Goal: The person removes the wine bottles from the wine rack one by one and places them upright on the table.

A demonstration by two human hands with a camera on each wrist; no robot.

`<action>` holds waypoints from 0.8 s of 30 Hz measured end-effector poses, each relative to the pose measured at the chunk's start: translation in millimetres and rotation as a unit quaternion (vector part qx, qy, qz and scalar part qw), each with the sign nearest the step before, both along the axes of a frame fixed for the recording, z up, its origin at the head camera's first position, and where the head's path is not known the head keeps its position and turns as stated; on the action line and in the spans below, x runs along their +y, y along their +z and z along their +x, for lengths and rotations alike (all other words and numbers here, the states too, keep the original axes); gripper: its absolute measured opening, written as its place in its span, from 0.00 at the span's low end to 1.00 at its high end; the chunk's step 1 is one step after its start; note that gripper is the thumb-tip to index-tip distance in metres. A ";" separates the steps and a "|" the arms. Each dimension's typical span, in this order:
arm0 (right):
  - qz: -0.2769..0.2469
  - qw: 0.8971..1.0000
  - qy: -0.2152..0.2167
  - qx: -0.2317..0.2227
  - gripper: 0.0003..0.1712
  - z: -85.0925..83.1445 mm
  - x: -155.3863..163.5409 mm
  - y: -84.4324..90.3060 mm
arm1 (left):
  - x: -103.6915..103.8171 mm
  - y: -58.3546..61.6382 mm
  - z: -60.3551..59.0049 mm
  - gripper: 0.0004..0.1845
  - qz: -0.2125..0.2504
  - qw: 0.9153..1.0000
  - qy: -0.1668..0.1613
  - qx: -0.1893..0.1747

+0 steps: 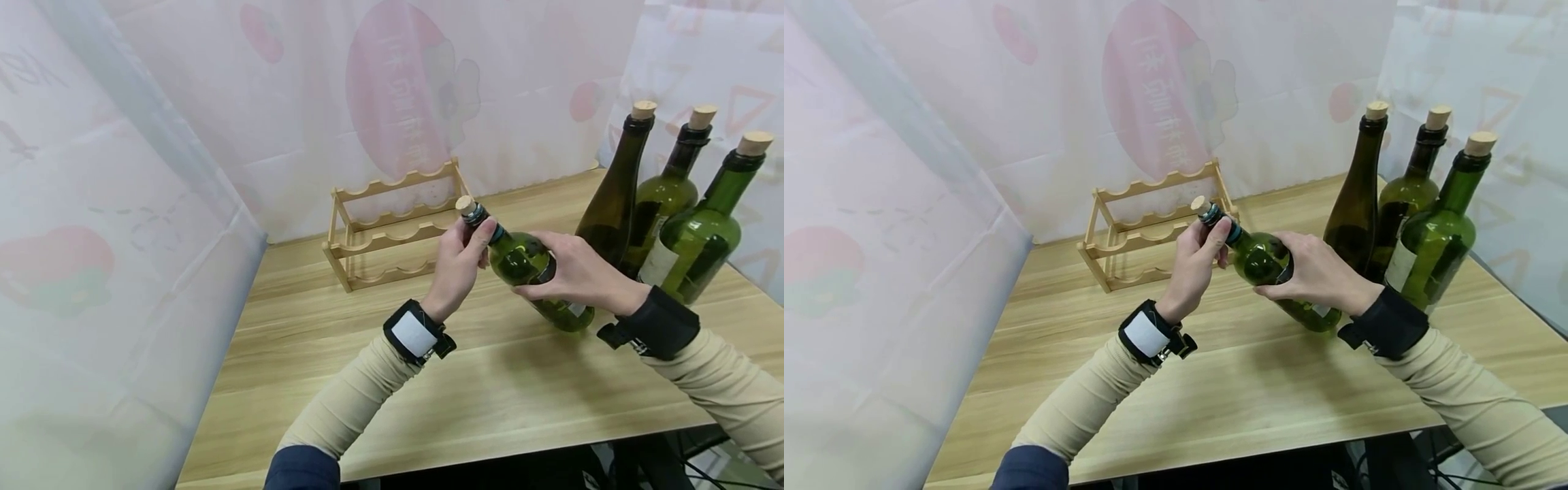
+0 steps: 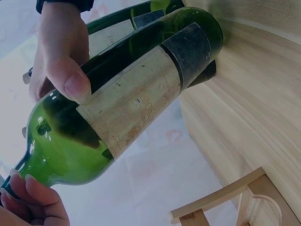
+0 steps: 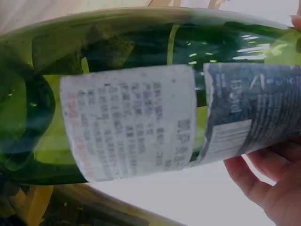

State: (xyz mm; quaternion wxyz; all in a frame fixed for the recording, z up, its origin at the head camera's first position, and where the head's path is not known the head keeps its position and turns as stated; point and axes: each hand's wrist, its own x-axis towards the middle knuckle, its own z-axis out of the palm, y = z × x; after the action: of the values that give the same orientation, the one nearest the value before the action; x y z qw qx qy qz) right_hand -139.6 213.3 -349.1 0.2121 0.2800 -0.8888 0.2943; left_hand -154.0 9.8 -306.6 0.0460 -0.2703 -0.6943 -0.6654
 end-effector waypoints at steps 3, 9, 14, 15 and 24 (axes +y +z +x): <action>0.003 1.000 -0.007 -0.001 0.43 1.8 3.1 0.7 | 3.6 0.7 -0.6 0.13 -0.006 1.000 0.000 -0.001; 0.009 1.000 -0.015 -0.003 0.44 3.5 8.7 0.1 | 9.9 1.8 0.1 0.13 -0.012 1.000 -0.003 -0.004; 0.007 1.000 -0.020 -0.005 0.43 4.3 12.9 -1.4 | 15.1 1.7 0.2 0.13 -0.011 1.000 -0.007 -0.013; 0.007 1.000 -0.022 -0.006 0.42 4.6 13.7 -1.6 | 16.2 1.6 0.0 0.13 -0.013 1.000 -0.008 -0.017; 0.009 1.000 -0.028 -0.002 0.42 6.8 21.0 -1.1 | 23.4 2.9 0.0 0.11 -0.014 0.999 -0.027 -0.025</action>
State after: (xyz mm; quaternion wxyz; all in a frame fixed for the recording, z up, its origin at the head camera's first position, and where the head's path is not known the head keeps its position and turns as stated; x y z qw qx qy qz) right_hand -132.8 234.3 -350.2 0.2162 0.2568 -0.8992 0.2806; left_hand -153.9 33.3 -303.7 0.0073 -0.2725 -0.6968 -0.6634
